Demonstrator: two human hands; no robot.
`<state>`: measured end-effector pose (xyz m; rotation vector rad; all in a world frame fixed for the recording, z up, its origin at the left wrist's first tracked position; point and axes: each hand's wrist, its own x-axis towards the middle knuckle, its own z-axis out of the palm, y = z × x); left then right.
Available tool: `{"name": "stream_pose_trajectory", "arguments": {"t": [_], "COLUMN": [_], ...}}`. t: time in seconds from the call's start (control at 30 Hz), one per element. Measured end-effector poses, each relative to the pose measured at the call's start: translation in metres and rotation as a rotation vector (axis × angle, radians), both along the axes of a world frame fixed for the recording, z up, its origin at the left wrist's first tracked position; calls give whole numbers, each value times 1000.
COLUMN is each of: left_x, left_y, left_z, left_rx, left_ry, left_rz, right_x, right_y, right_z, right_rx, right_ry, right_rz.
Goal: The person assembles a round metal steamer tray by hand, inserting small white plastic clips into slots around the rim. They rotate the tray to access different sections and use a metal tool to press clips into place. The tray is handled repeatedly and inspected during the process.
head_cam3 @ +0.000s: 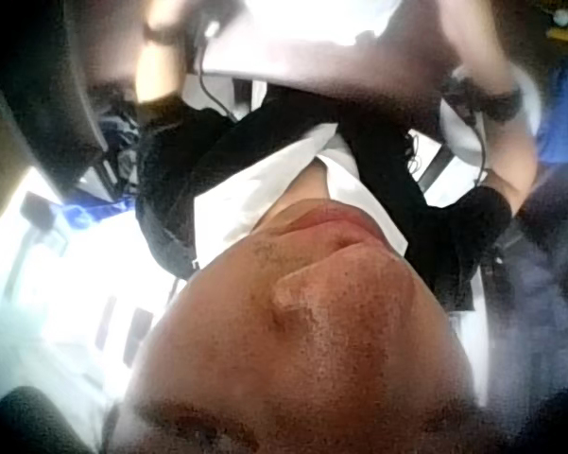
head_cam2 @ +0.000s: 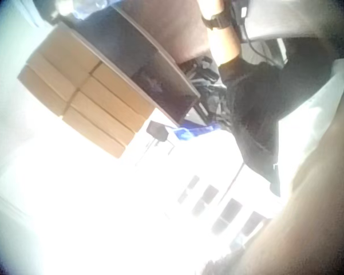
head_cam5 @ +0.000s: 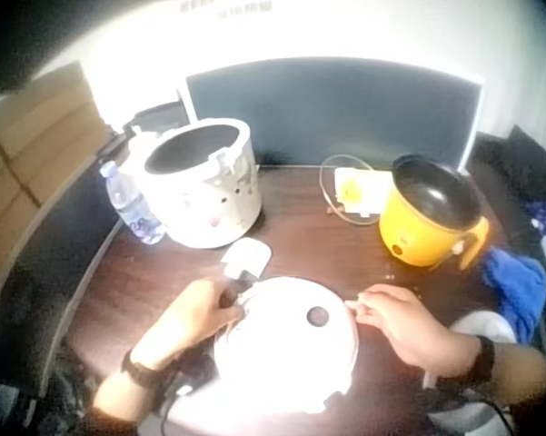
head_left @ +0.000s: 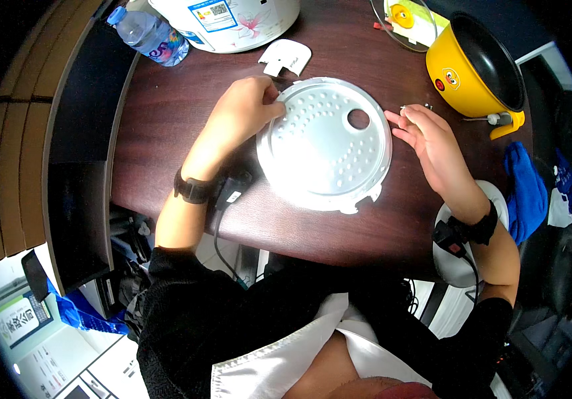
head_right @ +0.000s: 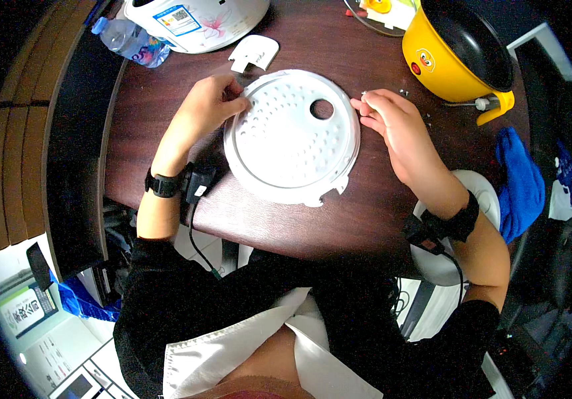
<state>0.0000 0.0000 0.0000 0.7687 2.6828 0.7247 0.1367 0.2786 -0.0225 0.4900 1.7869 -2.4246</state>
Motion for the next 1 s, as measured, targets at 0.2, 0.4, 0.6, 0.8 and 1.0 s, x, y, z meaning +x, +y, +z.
{"name": "stream_pose_trajectory", "arguments": {"t": [0.2, 0.4, 0.6, 0.8, 1.0], "left_x": [4, 12, 12, 5, 15], "left_y": [-2, -8, -3, 6, 2], "left_z": [-3, 17, 8, 13, 3], "left_rx": [126, 24, -153, -142, -151], "left_ry": [50, -58, -38, -326, 35], "left_rz": [-76, -112, -183, -59, -201], "right_x": [0, 1, 1, 1, 1], "right_y": [-11, -9, -13, -12, -11], "right_z": [0, 0, 8, 9, 7], "right_rx": [-14, 10, 82, 89, 94], "right_ry": [26, 10, -46, -44, -27], "right_rz": [1, 13, 62, 123, 115]}}
